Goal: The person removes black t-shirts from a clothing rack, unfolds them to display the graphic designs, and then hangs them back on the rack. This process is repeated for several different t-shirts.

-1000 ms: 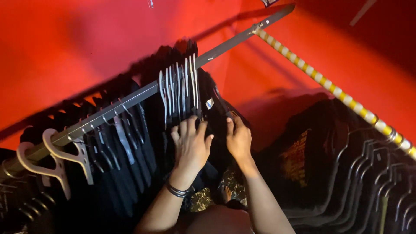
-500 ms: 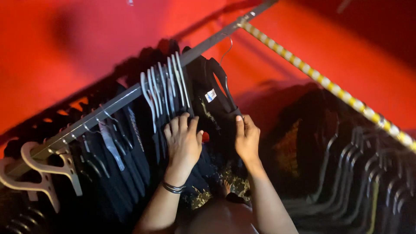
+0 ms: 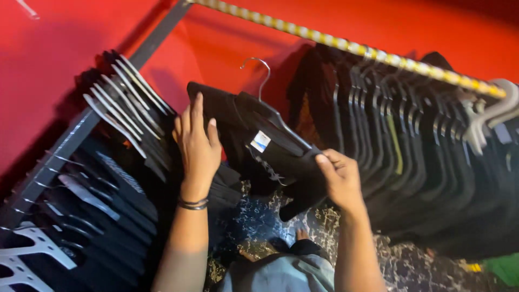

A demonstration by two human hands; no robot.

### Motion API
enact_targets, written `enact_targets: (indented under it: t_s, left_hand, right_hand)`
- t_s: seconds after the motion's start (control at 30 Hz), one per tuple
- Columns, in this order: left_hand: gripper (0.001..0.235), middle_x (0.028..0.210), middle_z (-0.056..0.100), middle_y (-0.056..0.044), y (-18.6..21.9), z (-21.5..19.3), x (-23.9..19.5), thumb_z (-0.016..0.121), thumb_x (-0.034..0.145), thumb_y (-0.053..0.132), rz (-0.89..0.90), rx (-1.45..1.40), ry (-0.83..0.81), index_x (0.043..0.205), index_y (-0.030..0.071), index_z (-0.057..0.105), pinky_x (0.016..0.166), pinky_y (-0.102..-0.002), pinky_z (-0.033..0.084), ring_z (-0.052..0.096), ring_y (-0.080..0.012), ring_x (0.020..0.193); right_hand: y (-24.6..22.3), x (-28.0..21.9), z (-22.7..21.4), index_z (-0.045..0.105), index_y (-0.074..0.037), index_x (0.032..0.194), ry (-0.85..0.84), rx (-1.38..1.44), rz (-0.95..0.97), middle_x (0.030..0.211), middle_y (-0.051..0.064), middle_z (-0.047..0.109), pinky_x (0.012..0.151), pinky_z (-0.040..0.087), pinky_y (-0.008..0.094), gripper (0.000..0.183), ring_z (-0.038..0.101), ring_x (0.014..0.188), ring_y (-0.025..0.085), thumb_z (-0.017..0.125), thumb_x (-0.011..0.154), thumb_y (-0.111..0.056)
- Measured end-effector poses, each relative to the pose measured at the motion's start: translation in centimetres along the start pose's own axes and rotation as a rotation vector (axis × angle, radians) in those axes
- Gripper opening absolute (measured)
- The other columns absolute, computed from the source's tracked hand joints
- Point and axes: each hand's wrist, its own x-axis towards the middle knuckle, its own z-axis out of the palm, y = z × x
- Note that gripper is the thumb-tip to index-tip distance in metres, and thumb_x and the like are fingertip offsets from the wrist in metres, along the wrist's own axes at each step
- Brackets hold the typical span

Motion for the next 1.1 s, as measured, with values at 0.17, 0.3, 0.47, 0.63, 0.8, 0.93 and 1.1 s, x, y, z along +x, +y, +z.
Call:
enact_targets:
  t_s: [0.17,0.3,0.47,0.63,0.8,0.93,1.1]
  left_hand:
    - [0.034,0.130,0.060,-0.007,4.4,-0.2,1.2,0.063,0.104,0.025,0.232,-0.207,-0.125,0.136,0.015,0.061,0.105,-0.053,0.038,0.058,-0.0324,0.122]
    - [0.012,0.093,0.067,0.001,9.1,-0.1,0.4,0.063,0.104,0.021,0.295,-0.508,-0.319,0.108,0.020,0.074,0.091,-0.040,0.049,0.069,-0.0258,0.092]
    - [0.012,0.087,0.067,-0.003,15.0,1.4,-4.1,0.067,0.101,0.025,0.256,-0.585,-0.446,0.103,0.018,0.076,0.084,-0.041,0.052,0.068,-0.0294,0.084]
    - [0.014,0.085,0.064,-0.009,23.5,-0.3,-8.0,0.063,0.104,0.023,0.284,-0.480,-0.384,0.106,0.013,0.072,0.077,-0.047,0.052,0.066,-0.0383,0.082]
    - [0.015,0.080,0.060,-0.008,30.0,-2.6,-10.3,0.063,0.104,0.026,0.296,-0.380,-0.308,0.100,0.014,0.071,0.074,-0.044,0.052,0.066,-0.0365,0.080]
    - [0.016,0.077,0.058,-0.006,31.4,-3.0,-12.8,0.062,0.107,0.027,0.259,-0.342,-0.241,0.098,0.017,0.070,0.073,-0.041,0.052,0.065,-0.0330,0.077]
    - [0.016,0.076,0.055,-0.007,30.7,-4.1,-14.6,0.057,0.110,0.027,0.242,-0.259,-0.172,0.102,0.016,0.067,0.073,-0.042,0.050,0.064,-0.0343,0.079]
  right_hand:
    - [-0.1,-3.1,-8.6,0.071,-0.008,0.078,-0.006,-0.015,-0.013,0.061,-0.001,0.055,0.060,0.041,0.025,0.025,0.046,0.062,0.009,0.063,0.100,-0.015]
    - [-2.1,-5.5,-14.6,0.072,-0.007,0.076,-0.033,-0.076,-0.022,0.057,0.000,0.054,0.059,0.040,0.026,0.025,0.043,0.061,0.009,0.065,0.099,-0.014]
    - [-4.8,-8.3,-21.2,0.074,-0.005,0.078,-0.037,-0.234,-0.016,0.057,0.007,0.056,0.060,0.042,0.032,0.022,0.046,0.062,0.013,0.067,0.098,-0.013]
    - [-9.4,-11.2,-26.0,0.073,-0.005,0.098,-0.130,-0.569,-0.052,0.083,0.022,0.074,0.075,0.055,0.046,0.021,0.072,0.083,0.045,0.064,0.100,-0.023]
    - [-10.2,-13.2,-29.2,0.070,-0.012,0.103,-0.138,-0.814,-0.201,0.081,0.013,0.072,0.071,0.056,0.044,0.021,0.072,0.081,0.038,0.059,0.104,-0.030]
    - [-9.5,-14.7,-31.6,0.071,-0.011,0.100,-0.101,-0.783,-0.250,0.075,0.009,0.067,0.068,0.055,0.038,0.022,0.070,0.073,0.032,0.057,0.106,-0.027]
    - [-9.5,-15.5,-33.1,0.067,-0.013,0.101,-0.089,-0.764,-0.373,0.084,0.010,0.068,0.077,0.054,0.044,0.019,0.069,0.086,0.038,0.057,0.107,-0.028]
